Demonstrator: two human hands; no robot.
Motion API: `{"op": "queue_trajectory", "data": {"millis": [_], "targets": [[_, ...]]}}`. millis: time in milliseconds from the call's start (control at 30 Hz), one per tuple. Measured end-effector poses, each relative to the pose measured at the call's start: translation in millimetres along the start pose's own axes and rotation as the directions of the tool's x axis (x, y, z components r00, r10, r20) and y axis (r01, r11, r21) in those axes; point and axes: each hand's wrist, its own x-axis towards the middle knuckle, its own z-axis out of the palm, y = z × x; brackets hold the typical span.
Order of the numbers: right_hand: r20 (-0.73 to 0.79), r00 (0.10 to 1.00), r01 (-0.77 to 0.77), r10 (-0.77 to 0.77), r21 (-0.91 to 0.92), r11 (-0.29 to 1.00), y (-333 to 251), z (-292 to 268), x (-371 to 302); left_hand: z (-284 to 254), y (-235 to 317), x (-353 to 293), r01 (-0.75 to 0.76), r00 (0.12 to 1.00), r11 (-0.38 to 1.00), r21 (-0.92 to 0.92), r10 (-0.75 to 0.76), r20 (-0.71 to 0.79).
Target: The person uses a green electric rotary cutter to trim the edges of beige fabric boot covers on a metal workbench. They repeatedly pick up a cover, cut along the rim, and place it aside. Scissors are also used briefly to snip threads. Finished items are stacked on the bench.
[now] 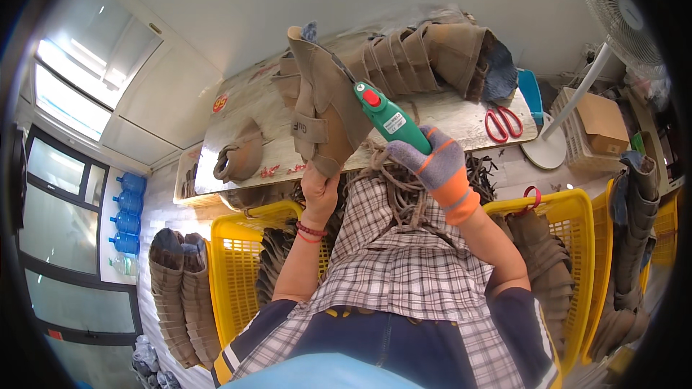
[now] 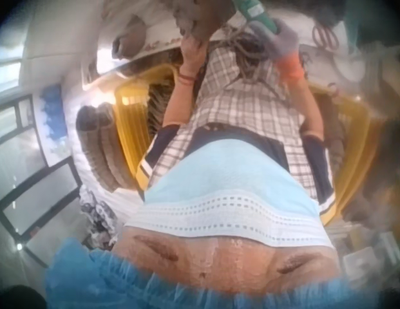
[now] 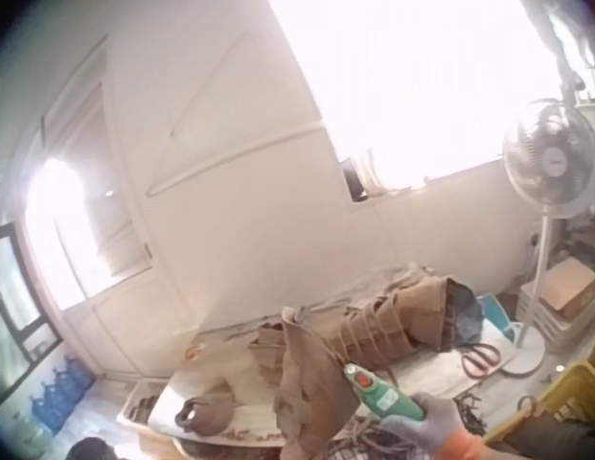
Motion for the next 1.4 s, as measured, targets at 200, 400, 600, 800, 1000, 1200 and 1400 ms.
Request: {"op": "queue_trajectory", "data": {"millis": [200,400,600,800,1000,1200,1400], "targets": [[0.033,0.997,-0.08,0.075,0.152,0.985,-13,-3,3,-11,8,-4,-0.101,0.993,0.989,0.11,0.092,0.078],[-0.004,1.0,-0.02,0.021,0.158,0.987,8,-11,17,-56,15,-32,-0.118,0.985,0.955,0.273,0.077,0.155],[-0.115,0.992,0.037,-0.043,-0.048,0.998,43,-54,-12,-181,36,-32,0.066,0.997,0.728,0.683,-0.078,-0.013],[-0.169,0.985,-0.036,0.031,-0.027,0.999,56,-55,-25,-281,-67,-11,0.286,0.904,0.573,0.768,-0.427,-0.018],[-0.117,0.989,-0.099,0.089,-0.081,0.992,43,-48,-26,-253,-223,28,0.201,0.51,0.444,0.873,-0.808,0.294],[-0.154,0.986,-0.08,0.068,-0.079,0.994,48,-45,-39,-232,-223,75,0.231,0.374,0.439,0.868,-0.864,0.338],[-0.199,0.979,-0.058,0.044,-0.06,0.997,58,-56,-39,-222,-195,59,0.335,0.903,0.633,0.698,-0.427,-0.046]]}}
